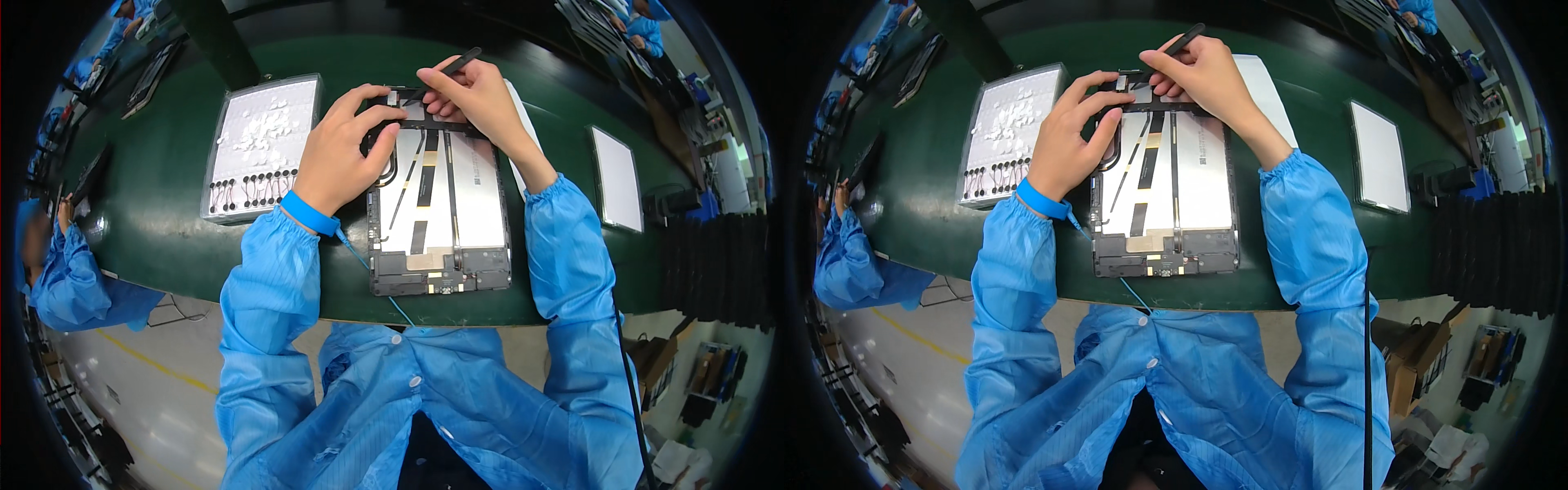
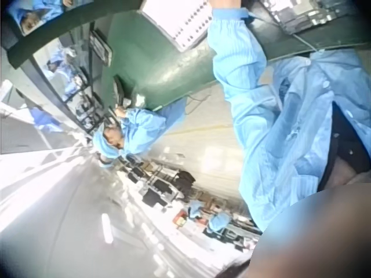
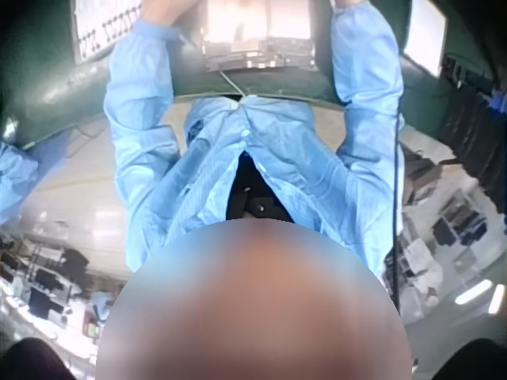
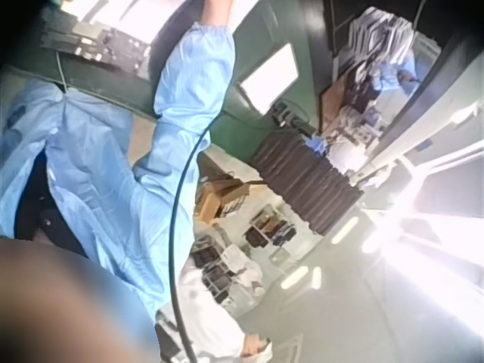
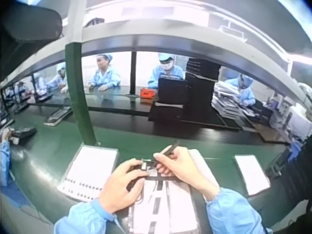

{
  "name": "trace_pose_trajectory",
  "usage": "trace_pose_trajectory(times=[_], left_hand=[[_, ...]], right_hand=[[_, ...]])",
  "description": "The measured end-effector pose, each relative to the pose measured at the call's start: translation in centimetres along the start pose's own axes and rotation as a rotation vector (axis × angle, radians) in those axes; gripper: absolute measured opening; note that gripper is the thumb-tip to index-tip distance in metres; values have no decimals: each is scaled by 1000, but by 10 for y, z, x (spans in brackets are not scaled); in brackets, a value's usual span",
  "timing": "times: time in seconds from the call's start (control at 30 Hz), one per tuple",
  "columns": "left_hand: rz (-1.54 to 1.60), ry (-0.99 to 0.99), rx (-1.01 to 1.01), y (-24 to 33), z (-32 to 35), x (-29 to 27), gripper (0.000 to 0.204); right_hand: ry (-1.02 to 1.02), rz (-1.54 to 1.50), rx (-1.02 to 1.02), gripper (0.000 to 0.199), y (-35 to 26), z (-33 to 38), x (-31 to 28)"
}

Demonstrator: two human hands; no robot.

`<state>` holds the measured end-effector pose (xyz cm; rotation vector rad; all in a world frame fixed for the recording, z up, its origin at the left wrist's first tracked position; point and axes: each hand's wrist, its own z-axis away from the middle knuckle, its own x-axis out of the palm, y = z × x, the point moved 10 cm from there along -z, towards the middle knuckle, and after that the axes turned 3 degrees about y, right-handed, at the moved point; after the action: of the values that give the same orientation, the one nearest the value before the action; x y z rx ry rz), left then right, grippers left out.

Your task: Assembling electronic components and applying labels into a tablet device frame on a factory production line.

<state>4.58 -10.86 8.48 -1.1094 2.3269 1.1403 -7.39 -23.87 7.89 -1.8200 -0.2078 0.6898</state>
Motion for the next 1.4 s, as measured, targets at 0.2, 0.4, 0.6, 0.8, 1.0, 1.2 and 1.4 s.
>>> trace_pose_trajectory(times=[0.2, 0.4, 0.6, 0.8, 1.0, 1.2, 1.4], left_hand=[[-39, -50, -11, 4, -5, 0, 19], [-170, -156, 113, 17, -16, 3, 25], [82, -559, 351, 124, -34, 64, 28], [-64, -988, 701, 182, 3, 173, 39], [-219, -1111, 626, 167, 23, 195, 42], [-189, -1099, 636, 169, 22, 199, 43], [-119, -1065, 642, 164, 18, 192, 42]], right_hand=[[160, -151, -180, 25, -12, 7, -26], [140, -113, -312, 23, 6, 55, -115], [276, -223, 33, 26, 116, 139, -184], [50, -163, 104, 23, 110, 150, -172], [-40, -153, 111, 20, 111, 158, -162], [-60, -84, 103, 19, 111, 160, -161], [61, -170, 102, 26, 117, 147, -175]])
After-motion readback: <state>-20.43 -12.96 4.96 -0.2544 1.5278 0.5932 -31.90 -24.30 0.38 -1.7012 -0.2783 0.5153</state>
